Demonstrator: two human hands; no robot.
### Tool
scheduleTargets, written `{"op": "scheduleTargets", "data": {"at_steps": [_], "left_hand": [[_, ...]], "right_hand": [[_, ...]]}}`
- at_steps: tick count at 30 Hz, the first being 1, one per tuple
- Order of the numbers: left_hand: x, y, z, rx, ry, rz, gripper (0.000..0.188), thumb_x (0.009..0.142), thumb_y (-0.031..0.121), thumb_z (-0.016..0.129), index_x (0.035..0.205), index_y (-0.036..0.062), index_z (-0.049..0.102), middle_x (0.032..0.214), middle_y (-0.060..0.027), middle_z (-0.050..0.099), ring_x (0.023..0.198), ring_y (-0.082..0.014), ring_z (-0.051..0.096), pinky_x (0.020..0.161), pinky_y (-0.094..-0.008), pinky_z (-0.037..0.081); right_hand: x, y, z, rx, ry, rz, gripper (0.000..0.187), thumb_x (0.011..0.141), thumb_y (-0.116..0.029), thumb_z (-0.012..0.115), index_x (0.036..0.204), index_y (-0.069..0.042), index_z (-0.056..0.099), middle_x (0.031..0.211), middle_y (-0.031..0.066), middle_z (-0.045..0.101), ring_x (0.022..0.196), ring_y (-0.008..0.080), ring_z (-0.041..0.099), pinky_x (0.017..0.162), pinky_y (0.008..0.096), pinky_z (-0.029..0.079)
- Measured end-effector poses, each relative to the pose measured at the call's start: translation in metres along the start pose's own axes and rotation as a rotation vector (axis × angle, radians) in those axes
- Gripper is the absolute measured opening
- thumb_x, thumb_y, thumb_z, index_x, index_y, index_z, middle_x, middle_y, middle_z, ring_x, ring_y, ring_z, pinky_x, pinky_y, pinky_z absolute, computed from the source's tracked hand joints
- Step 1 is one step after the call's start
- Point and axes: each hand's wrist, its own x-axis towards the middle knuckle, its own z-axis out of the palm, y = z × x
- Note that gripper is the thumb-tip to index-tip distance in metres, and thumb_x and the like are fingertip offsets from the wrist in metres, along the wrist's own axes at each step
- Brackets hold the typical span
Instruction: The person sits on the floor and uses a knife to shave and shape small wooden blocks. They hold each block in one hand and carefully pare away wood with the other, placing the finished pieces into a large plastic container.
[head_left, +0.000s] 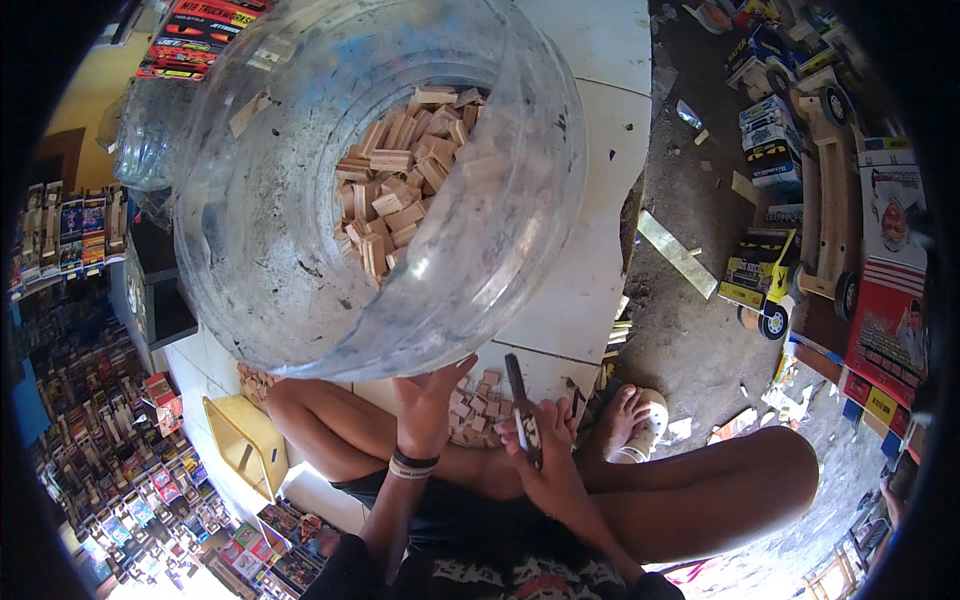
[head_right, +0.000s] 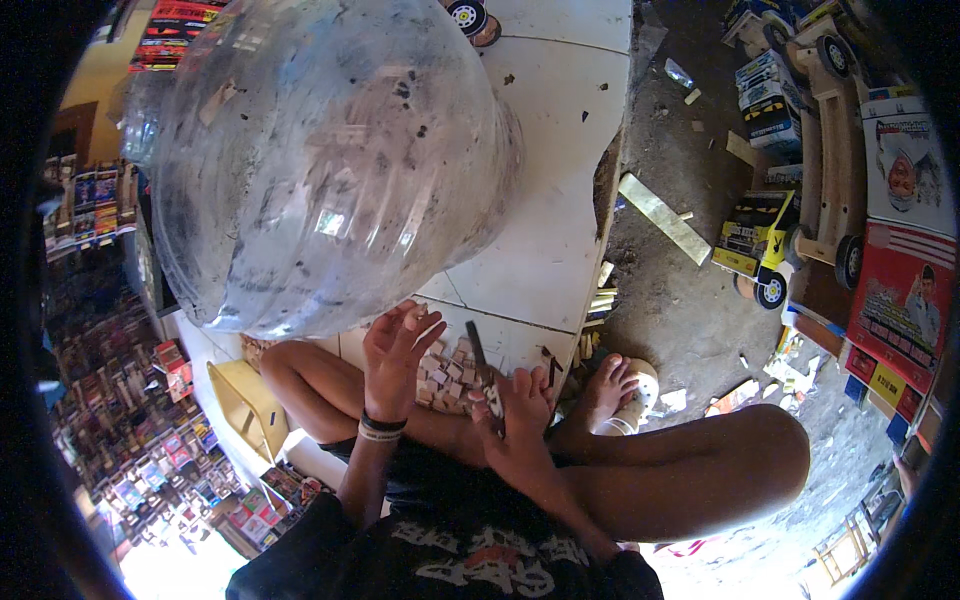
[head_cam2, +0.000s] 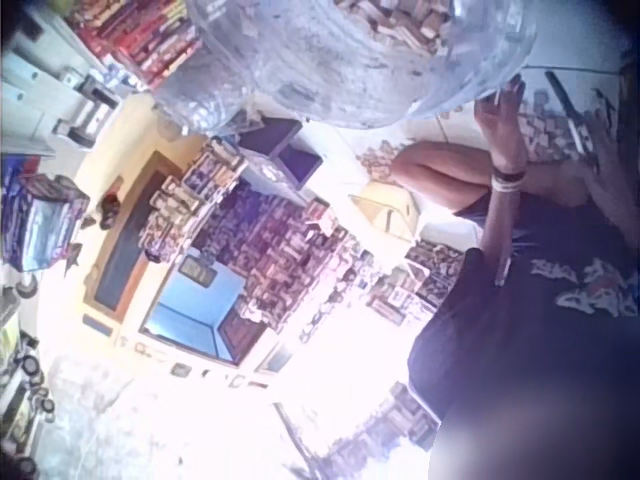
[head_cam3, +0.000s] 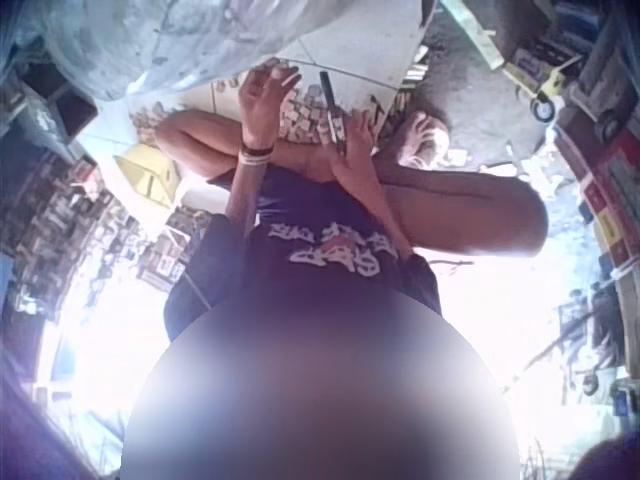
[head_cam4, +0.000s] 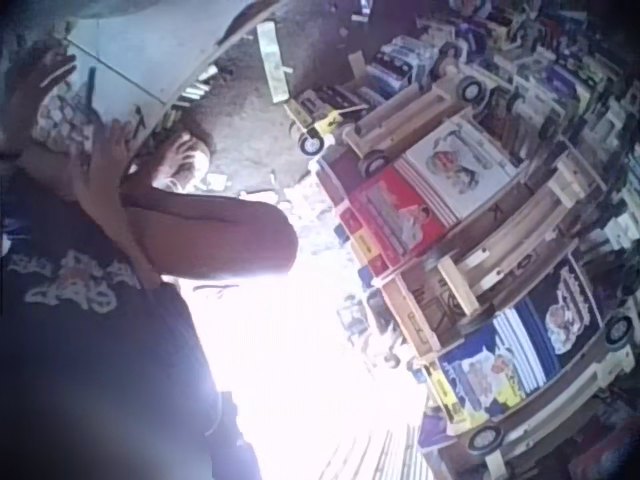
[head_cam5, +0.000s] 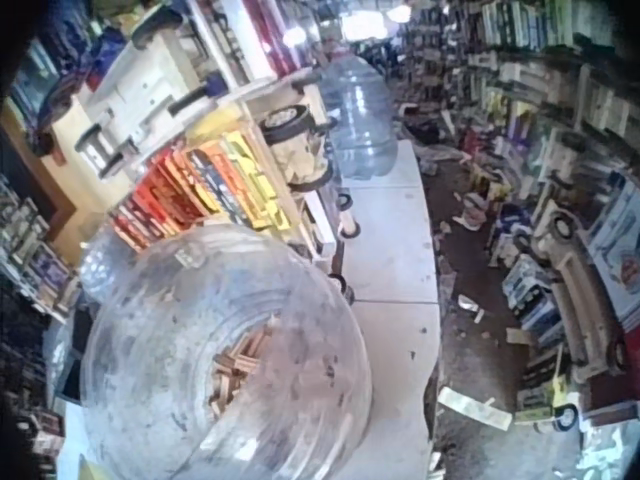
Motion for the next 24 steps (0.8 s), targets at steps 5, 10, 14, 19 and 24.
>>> {"op": "scheduleTargets", "data": {"at_steps": [5, 10, 14, 19, 24], "left_hand": [[-0.024, 0.004, 0.012, -0.098, 0.013, -0.139, 0.021, 0.103, 0.010, 0.063, 0.119, -0.0016, 0.056, 0.114, -0.0112, 0.064, 0.116, -0.0328, 0.069, 0.098, -0.0426, 0.059], [-0.035, -0.004, 0.005, 0.153, 0.006, -0.054, 0.022, 0.103, 0.009, 0.062, 0.120, -0.0027, 0.055, 0.115, -0.0148, 0.065, 0.113, -0.0319, 0.070, 0.095, -0.0411, 0.060], [-0.040, -0.012, -0.006, -0.103, 0.235, -0.187, 0.026, 0.102, 0.008, 0.063, 0.123, -0.0036, 0.054, 0.116, -0.0158, 0.065, 0.111, -0.0323, 0.071, 0.093, -0.0423, 0.061], [-0.052, -0.017, -0.005, -0.199, 0.294, -0.155, 0.035, 0.101, 0.007, 0.064, 0.131, -0.0041, 0.051, 0.117, -0.0160, 0.064, 0.110, -0.0345, 0.070, 0.092, -0.0450, 0.062], [-0.056, -0.013, 0.002, -0.064, 0.201, -0.046, 0.038, 0.101, 0.006, 0.063, 0.135, -0.0041, 0.049, 0.121, -0.0165, 0.063, 0.113, -0.0361, 0.069, 0.095, -0.0483, 0.061]], "right_hand": [[-0.008, -0.008, 0.008, 0.012, -0.026, -0.021, 0.054, 0.097, -0.017, 0.065, 0.146, -0.001, 0.048, 0.127, 0.0275, 0.055, 0.118, 0.0404, 0.054, 0.103, 0.0485, 0.041], [-0.003, -0.016, 0.007, 0.347, -0.162, 0.108, 0.057, 0.101, -0.012, 0.061, 0.150, 0.007, 0.038, 0.140, 0.0281, 0.052, 0.132, 0.0400, 0.052, 0.114, 0.0440, 0.038], [0.004, -0.019, 0.004, 0.293, -0.158, 0.037, 0.057, 0.100, -0.010, 0.061, 0.150, 0.006, 0.037, 0.141, 0.0317, 0.052, 0.133, 0.0456, 0.053, 0.113, 0.0478, 0.041], [0.004, -0.017, 0.006, 0.303, -0.184, 0.063, 0.056, 0.100, -0.011, 0.061, 0.148, 0.006, 0.038, 0.140, 0.0319, 0.053, 0.133, 0.0467, 0.053, 0.112, 0.0490, 0.042], [0.003, -0.015, 0.008, 0.335, -0.172, 0.065, 0.051, 0.100, -0.009, 0.063, 0.143, 0.009, 0.042, 0.131, 0.0252, 0.056, 0.125, 0.0369, 0.055, 0.109, 0.0446, 0.041]]}}
